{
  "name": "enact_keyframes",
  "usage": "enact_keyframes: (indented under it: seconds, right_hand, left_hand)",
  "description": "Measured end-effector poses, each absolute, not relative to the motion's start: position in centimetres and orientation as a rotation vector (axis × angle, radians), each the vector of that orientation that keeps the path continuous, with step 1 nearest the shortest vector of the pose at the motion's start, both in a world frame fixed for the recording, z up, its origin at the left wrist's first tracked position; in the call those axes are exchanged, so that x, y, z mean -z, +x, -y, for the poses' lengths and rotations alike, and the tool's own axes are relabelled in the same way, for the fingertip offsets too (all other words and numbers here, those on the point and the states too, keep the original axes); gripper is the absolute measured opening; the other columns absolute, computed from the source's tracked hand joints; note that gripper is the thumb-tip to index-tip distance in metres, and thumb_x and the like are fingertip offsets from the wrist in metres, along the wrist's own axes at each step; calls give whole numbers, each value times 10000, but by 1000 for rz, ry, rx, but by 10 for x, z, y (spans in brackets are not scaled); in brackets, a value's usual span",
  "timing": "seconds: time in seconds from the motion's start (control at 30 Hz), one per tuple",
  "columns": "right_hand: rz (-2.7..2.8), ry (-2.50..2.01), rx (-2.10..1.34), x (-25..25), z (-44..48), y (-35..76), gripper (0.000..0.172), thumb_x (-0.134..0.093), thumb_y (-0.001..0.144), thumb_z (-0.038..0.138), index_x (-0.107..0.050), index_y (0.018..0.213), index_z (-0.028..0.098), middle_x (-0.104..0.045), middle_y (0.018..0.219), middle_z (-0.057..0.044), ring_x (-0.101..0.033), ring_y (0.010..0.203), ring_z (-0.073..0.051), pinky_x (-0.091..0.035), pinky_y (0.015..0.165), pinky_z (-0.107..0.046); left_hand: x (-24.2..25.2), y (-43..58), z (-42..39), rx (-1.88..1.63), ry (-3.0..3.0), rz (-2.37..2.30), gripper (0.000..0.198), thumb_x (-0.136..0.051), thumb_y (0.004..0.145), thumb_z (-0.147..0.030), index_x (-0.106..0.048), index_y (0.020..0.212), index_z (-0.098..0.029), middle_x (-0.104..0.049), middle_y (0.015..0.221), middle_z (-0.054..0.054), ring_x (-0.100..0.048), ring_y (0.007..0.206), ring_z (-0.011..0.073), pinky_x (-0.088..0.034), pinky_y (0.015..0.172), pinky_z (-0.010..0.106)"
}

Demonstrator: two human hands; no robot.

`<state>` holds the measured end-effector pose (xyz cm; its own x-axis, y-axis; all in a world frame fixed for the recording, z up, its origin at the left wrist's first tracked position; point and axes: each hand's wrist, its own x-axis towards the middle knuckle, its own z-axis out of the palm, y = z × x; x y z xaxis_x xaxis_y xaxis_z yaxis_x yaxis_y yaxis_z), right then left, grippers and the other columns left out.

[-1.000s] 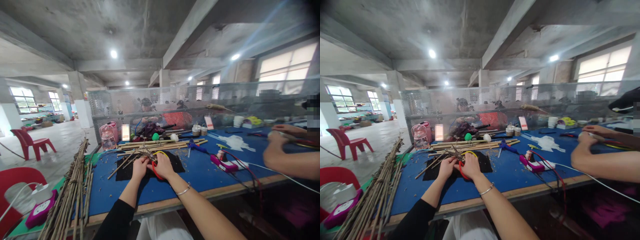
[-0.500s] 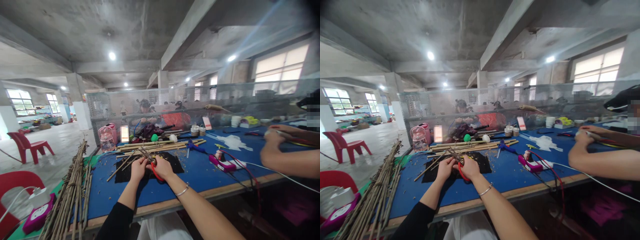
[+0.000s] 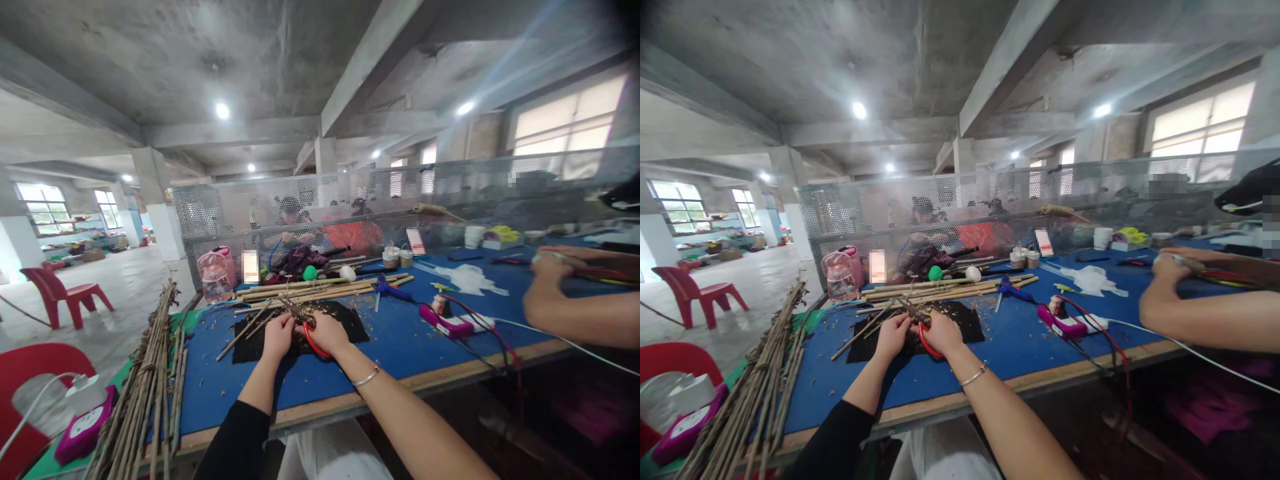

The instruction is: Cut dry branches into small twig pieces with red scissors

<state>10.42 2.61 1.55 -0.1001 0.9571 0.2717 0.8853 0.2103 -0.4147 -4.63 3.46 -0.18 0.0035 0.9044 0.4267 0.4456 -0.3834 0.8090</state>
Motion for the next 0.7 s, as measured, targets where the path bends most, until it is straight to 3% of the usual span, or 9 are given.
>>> enact_keyframes:
  seconds: [0.2, 0.53, 0.7]
  right_hand:
    - [2006, -1737, -150, -15, -28, 103, 545, -440, 702, 670, -547, 926, 186, -648, 899, -93, -612, 863, -241, -417, 683, -279]
    - [1946, -1656, 34, -9, -33, 107, 496, -456, 699, 661, -523, 838, 190, -607, 868, -59, -593, 814, -204, -390, 658, -263]
    - [1977, -1522, 139, -9, -33, 106, 503, -508, 678, 638, -509, 883, 178, -562, 913, -78, -539, 867, -207, -383, 713, -287]
  left_hand:
    - [3, -45, -36, -1366, 1734, -1402, 285, -461, 757, -331, -658, 719, -129, -595, 554, 23, -496, 497, 119, -359, 523, 220]
    - [6, -44, -42, -1478, 1437, -1209, 302, -509, 744, -301, -627, 959, -123, -654, 714, 66, -548, 530, 124, -397, 491, 213]
    - [10, -42, -47, -1496, 1308, -1145, 276, -542, 739, -305, -602, 945, -132, -645, 718, 59, -559, 537, 121, -402, 453, 196]
